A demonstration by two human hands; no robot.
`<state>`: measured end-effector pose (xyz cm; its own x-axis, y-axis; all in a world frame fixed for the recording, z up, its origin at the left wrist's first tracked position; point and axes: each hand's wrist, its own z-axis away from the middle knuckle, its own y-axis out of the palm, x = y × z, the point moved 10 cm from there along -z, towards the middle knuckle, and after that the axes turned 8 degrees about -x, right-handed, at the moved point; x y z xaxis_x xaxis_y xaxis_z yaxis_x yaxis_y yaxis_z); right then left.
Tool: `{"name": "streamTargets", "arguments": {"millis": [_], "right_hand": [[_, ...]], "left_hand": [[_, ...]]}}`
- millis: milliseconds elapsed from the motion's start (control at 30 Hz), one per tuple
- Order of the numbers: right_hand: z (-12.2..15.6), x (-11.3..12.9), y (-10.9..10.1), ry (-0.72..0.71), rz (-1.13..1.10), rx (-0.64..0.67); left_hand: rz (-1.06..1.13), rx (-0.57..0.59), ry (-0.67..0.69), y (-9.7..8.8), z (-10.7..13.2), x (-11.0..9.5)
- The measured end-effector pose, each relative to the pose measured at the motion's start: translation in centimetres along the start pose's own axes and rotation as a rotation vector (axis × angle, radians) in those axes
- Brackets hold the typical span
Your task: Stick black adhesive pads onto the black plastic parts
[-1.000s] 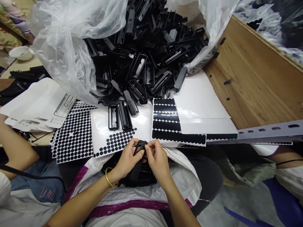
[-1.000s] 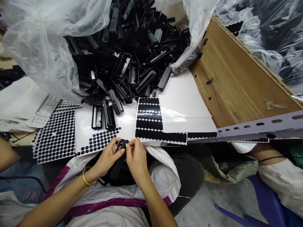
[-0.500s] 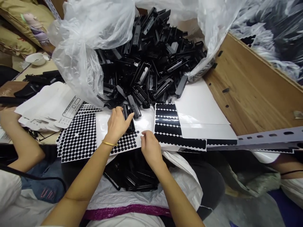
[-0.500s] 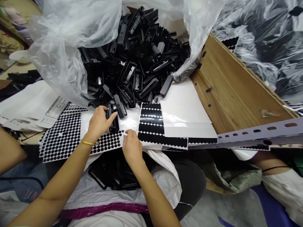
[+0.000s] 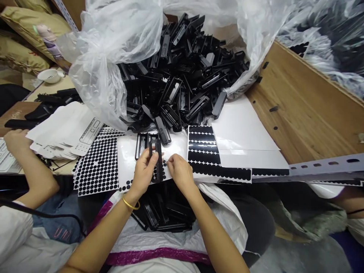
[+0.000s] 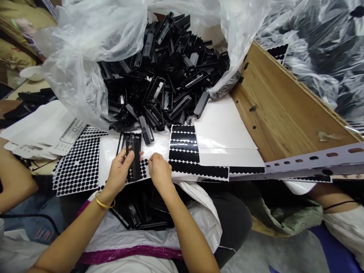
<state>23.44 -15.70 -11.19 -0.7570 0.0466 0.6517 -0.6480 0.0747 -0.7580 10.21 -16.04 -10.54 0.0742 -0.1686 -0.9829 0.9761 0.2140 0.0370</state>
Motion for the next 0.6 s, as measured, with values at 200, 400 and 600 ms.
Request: {"name": "streamTargets", "arguments": {"millis": [200, 400, 600], "right_hand": [[4.6, -2.2, -1.9, 0.195, -0.765, -0.046], [6.3, -1.9, -2.5, 0.19, -0.698, -0.066], [6.1, -1.6, -2.7, 0.151, -0.616, -0.107]], "left_hand": [[0.266, 0.258, -0.351, 3.5, 4.0, 4.3], [0.336, 0.269, -0.487, 4.9, 5.5, 5.2], [0.328, 0.209, -0.44, 4.7, 5.5, 4.7]]}}
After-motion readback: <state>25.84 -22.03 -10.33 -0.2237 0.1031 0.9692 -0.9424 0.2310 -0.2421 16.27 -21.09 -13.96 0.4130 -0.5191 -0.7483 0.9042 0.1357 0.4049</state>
